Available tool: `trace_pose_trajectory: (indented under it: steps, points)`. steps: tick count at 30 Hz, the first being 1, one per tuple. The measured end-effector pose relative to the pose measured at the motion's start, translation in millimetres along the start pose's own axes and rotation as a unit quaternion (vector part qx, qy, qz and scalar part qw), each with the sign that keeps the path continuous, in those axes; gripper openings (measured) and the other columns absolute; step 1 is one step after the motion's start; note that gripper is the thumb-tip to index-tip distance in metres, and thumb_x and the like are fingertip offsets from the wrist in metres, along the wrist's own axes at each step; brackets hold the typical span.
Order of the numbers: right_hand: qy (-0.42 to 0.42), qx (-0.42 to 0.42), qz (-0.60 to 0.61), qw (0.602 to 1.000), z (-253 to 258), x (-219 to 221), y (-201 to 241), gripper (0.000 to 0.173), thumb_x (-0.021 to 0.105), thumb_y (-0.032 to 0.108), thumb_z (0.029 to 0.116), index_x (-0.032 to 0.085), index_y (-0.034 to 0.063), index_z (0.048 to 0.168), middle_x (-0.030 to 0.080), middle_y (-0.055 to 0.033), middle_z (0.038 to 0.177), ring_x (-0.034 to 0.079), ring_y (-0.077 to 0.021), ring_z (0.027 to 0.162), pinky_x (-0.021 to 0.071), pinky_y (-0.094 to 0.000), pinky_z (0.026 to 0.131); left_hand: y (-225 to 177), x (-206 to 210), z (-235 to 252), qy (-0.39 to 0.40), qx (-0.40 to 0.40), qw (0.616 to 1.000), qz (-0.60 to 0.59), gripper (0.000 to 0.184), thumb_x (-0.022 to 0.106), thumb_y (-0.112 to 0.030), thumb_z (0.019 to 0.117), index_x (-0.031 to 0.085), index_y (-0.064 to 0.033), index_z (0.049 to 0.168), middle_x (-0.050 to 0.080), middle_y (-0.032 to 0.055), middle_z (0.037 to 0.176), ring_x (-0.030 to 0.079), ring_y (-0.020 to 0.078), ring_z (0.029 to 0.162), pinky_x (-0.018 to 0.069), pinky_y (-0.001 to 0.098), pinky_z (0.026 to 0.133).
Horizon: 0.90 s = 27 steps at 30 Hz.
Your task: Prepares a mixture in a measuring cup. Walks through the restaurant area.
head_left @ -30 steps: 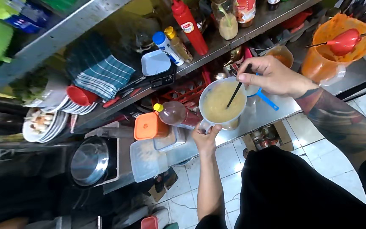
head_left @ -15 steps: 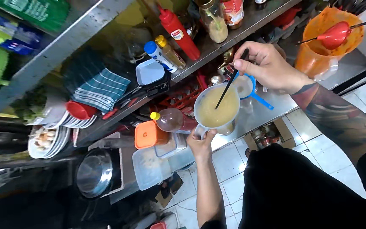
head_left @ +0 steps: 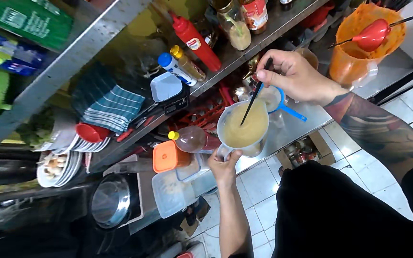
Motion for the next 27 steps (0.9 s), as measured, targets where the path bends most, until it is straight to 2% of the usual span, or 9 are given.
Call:
trace_pose_trajectory:
  steps: [27]
  points:
    - [-0.013,-0.008,-0.014,1.0,-7,2,7,0.02,0.056,0.022,0.1069,0.064,0.0039,0.112,0.069,-0.0017,0.09,0.068,-0.0085,0.083,0.0592,-0.0267,0.078,-11,-4,1,0.012,0.012,1.0,0.011,0.03,0.094,-0.024,0.0726,0.067,-0.0171,0.085,0.058,-0.0094,0.066,0.055,0.0029,0.058,0.0513,0.0205,0.058]
Point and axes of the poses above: each hand's wrist, its own z-axis towards the middle knuckle, its own x-axis out of the palm, y = z × x, the point moved 1 cm from there along z, towards the middle knuckle
